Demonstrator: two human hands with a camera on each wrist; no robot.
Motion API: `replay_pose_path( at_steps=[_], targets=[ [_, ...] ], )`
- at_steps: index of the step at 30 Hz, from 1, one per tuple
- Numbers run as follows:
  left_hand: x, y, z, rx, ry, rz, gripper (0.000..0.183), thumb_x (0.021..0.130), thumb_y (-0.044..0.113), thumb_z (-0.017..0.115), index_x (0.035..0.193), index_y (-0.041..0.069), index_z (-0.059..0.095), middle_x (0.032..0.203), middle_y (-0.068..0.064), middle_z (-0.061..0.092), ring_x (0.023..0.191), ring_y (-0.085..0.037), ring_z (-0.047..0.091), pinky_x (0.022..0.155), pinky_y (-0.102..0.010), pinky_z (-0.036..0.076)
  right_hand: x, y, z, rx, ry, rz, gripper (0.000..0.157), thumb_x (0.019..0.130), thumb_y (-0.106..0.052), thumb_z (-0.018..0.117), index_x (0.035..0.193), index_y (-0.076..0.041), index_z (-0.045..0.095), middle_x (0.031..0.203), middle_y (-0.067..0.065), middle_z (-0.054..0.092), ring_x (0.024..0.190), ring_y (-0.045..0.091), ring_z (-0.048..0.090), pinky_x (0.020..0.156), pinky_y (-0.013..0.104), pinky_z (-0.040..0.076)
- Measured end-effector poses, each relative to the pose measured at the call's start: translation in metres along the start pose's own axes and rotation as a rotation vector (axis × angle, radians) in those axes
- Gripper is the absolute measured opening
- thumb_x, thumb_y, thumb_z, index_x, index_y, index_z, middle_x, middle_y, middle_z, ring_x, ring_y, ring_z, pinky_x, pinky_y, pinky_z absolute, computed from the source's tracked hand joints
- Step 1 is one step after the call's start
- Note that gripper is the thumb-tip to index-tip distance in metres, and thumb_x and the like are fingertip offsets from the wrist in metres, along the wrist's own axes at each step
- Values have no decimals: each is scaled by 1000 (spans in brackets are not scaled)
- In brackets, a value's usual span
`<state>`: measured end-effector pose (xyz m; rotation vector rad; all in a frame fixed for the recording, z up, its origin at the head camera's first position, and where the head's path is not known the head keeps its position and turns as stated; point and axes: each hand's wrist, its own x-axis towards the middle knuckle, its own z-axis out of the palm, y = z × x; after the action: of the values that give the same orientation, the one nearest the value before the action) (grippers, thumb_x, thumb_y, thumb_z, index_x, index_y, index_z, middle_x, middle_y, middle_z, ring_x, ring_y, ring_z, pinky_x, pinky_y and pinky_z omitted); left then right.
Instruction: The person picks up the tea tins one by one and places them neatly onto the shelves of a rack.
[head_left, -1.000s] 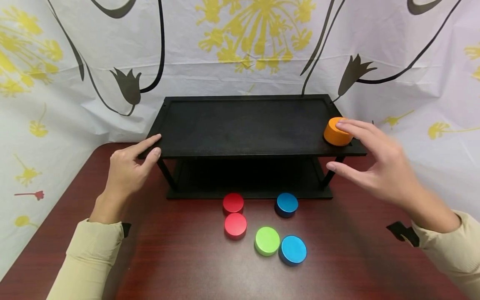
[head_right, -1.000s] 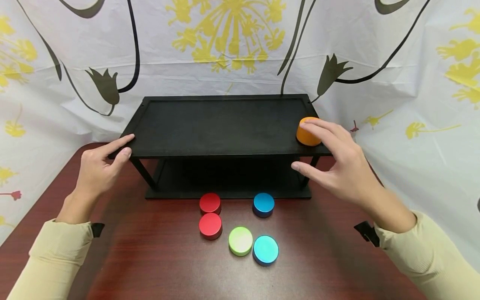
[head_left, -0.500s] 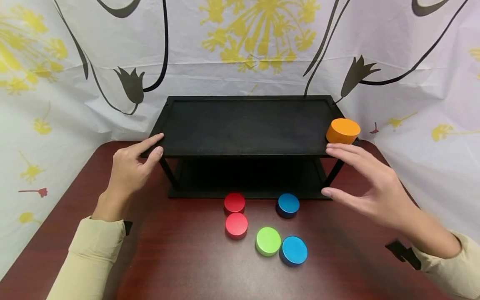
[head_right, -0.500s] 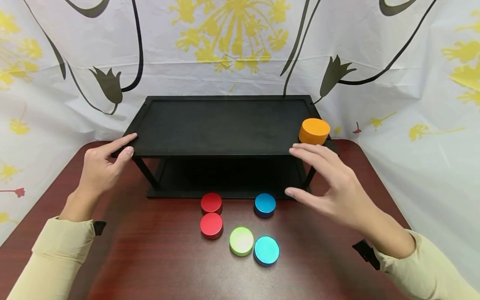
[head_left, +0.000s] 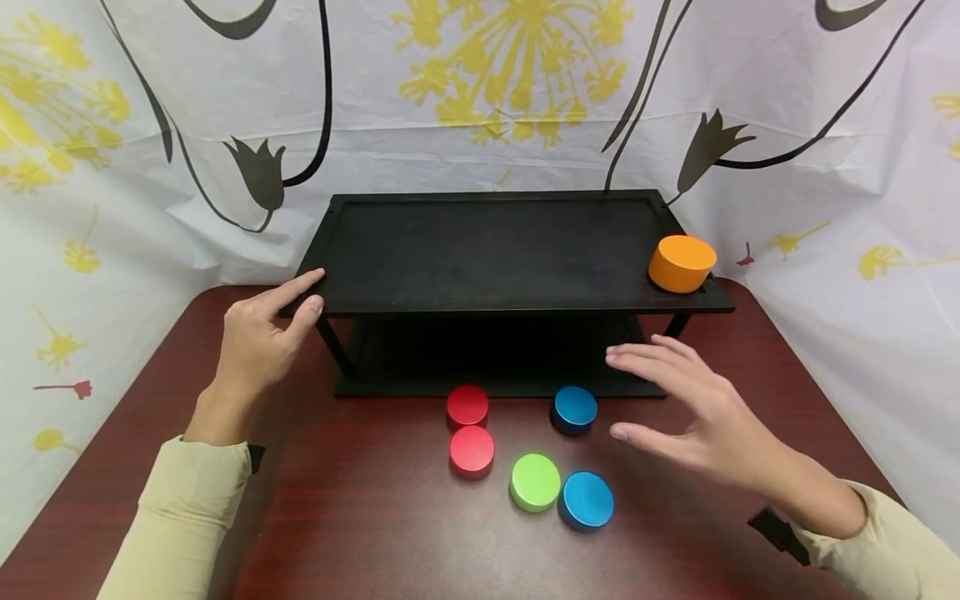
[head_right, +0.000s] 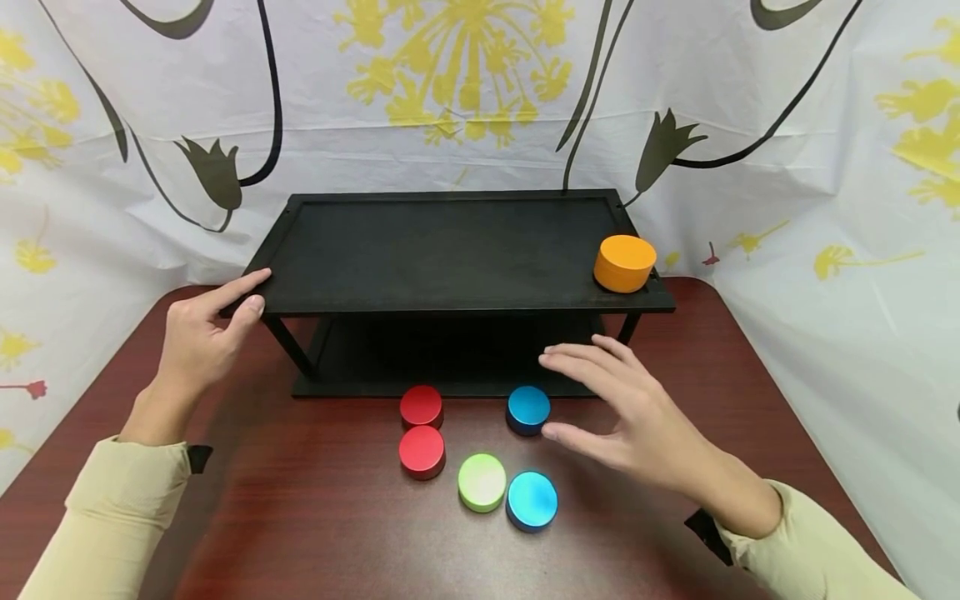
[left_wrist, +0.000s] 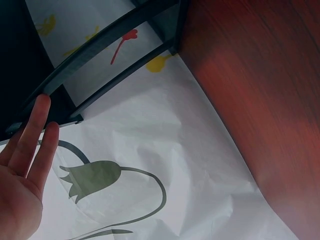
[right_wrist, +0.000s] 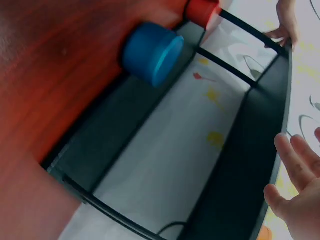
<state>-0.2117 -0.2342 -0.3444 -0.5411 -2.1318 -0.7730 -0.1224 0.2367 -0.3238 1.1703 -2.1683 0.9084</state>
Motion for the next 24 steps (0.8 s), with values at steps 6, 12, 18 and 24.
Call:
replay_pose_path(
  at_steps=[6, 12, 18, 24],
  targets=[
    [0, -1, 1, -2, 5, -5, 32, 91, 21, 67, 121, 13, 75, 113, -8, 73, 86, -29, 70, 78, -16, 39, -13, 6, 9, 26, -82, 10, 60, 89, -45, 72, 129, -1, 64, 129, 8, 64, 121, 16, 56, 115, 38, 25],
    [0, -1, 0, 6, 4, -8, 32, 91, 22, 66, 121, 14, 75, 113, -7, 73, 91, -30, 70, 81, -14, 39, -24, 8, 17, 24, -150, 26, 55, 87, -40, 77, 131, -9, 64, 134, 8, 63, 124, 17, 57, 116, 38, 21],
    [-1, -1, 0, 7, 4, -8, 32, 91, 22, 66, 121, 14, 74, 113, -7, 73, 87, -29, 70, 77, -18, 39, -33, 8, 24, 27, -193, 33, 51, 84, -36, 80, 129, -15, 66, 131, 8, 64, 123, 18, 58, 117, 37, 19],
    [-1, -1, 0, 6, -9, -7, 33, 92, 23, 66, 122, 14, 74, 115, -7, 73, 83, -28, 69, 72, -25, 41, -43, 7, 31, 36, -255, 64, 50, 82, -32, 82, 128, -19, 66, 129, 3, 66, 121, 17, 58, 117, 34, 19]
  ],
)
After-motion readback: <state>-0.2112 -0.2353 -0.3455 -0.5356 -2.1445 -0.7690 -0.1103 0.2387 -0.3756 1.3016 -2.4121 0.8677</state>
